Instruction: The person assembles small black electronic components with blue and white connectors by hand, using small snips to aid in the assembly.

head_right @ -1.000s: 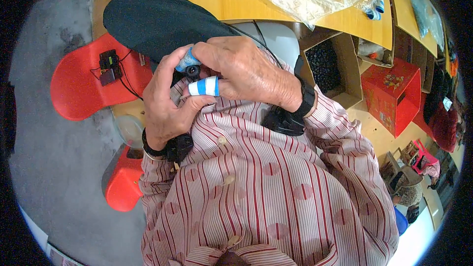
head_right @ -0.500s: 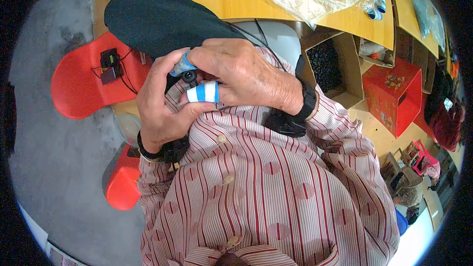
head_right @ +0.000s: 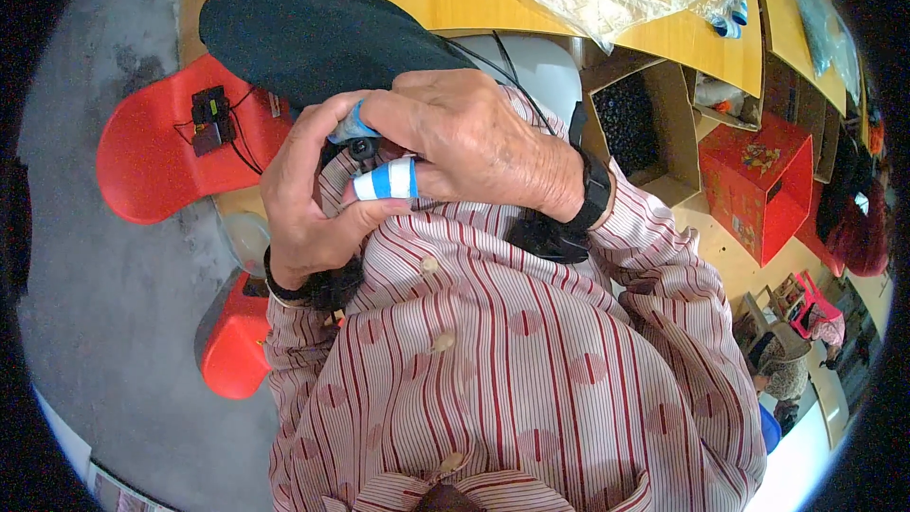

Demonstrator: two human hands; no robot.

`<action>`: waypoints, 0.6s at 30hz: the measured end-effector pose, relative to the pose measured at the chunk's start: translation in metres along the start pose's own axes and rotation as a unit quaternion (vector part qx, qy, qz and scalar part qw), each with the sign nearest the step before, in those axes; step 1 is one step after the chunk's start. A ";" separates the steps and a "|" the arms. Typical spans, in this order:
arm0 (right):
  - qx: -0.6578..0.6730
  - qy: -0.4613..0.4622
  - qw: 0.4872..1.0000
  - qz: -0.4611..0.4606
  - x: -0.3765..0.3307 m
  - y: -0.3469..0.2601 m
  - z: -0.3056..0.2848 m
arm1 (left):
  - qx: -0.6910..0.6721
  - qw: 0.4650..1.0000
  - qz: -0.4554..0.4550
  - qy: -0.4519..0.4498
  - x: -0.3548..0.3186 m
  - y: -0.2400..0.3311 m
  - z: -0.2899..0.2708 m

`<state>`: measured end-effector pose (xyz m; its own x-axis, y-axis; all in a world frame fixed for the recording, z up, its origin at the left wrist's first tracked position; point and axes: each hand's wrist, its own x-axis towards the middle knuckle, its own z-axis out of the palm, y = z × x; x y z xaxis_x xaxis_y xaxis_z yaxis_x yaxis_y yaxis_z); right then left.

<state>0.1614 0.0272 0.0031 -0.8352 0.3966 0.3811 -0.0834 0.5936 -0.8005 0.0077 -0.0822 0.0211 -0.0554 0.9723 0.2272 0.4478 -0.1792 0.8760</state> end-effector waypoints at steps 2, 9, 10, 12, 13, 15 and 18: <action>-0.002 -0.002 1.000 0.007 0.003 -0.001 0.001 | 0.008 1.000 -0.008 -0.015 0.000 -0.001 -0.003; 0.005 -0.017 1.000 0.021 0.003 -0.003 -0.001 | 0.002 0.999 -0.019 -0.028 -0.004 -0.006 -0.004; -0.001 -0.023 1.000 0.022 0.003 -0.003 -0.001 | 0.006 1.000 -0.016 -0.024 -0.004 -0.006 -0.003; -0.008 -0.028 0.999 0.023 0.003 -0.003 -0.001 | 0.009 1.000 -0.013 -0.020 -0.003 -0.005 -0.002; 0.003 -0.016 1.000 0.025 0.003 -0.003 0.001 | 0.000 1.000 -0.014 -0.022 -0.002 -0.003 -0.003; 0.013 -0.002 1.000 0.026 0.003 -0.002 0.002 | -0.009 1.000 -0.014 -0.025 0.001 -0.003 -0.004; 0.018 0.003 0.999 0.026 0.003 -0.001 0.002 | 0.008 1.000 0.004 -0.016 0.002 -0.002 -0.004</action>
<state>0.1579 0.0260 0.0039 -0.8354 0.4313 0.3407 -0.0585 0.5465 -0.8354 0.0035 -0.0806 0.0211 -0.0234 0.9752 0.2201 0.4627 -0.1846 0.8671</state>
